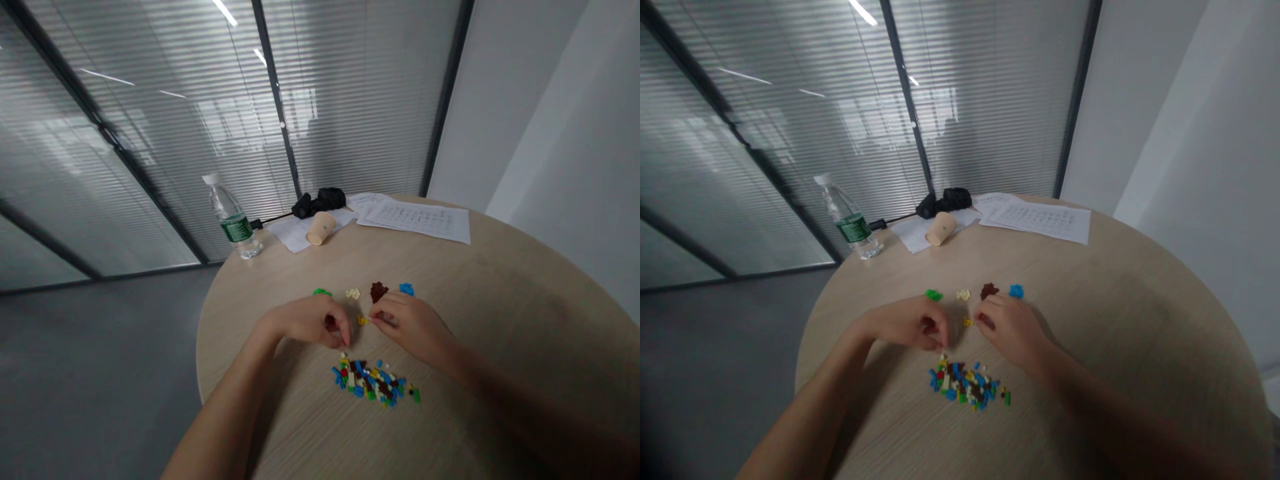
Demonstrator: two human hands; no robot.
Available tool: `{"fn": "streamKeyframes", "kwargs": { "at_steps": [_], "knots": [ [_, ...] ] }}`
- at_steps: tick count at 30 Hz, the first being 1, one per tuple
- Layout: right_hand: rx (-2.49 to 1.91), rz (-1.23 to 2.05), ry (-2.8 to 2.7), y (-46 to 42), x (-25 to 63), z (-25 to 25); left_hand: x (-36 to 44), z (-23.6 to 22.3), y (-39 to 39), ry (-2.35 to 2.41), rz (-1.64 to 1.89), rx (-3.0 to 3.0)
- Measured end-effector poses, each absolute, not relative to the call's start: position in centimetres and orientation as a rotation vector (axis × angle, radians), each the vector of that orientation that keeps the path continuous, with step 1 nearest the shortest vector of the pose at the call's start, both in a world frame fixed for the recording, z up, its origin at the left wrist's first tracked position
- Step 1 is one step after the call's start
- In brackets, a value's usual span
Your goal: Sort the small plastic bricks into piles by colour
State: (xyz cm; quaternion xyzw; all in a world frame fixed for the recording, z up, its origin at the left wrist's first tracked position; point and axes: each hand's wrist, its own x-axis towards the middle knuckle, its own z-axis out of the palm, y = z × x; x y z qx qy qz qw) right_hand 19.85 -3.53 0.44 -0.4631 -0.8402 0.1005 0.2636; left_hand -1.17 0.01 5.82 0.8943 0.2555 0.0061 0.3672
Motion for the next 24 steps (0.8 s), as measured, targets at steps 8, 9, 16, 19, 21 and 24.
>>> {"fn": "streamKeyframes", "kwargs": {
  "at_steps": [8, 9, 16, 19, 21, 24],
  "knots": [
    [-1.241, 0.259, -2.344, -3.79, 19.88, 0.29, -0.96, 5.64, -0.36, 0.725, -0.091, 2.303],
    [-1.243, 0.256, -2.35, -3.82, 19.82, 0.26, -0.94, 5.6, -0.37, 0.729, -0.088, 2.303],
    [-1.203, 0.277, -2.35, -3.88, 19.86, 0.4, -0.7, 5.24, -0.44, 0.687, -0.092, 2.287],
    [-1.189, 0.299, -2.305, -3.93, 19.97, 0.53, -0.78, 5.14, -0.39, 0.67, -0.119, 2.28],
    [-1.174, 0.326, -2.252, -3.97, 20.04, 0.56, -0.94, 5.22, -0.24, 0.686, -0.099, 2.304],
    [-1.143, 0.341, -2.18, -3.98, 20.12, 0.54, -1.08, 5.38, 0.23, 0.759, -0.019, 2.387]
  ]
}}
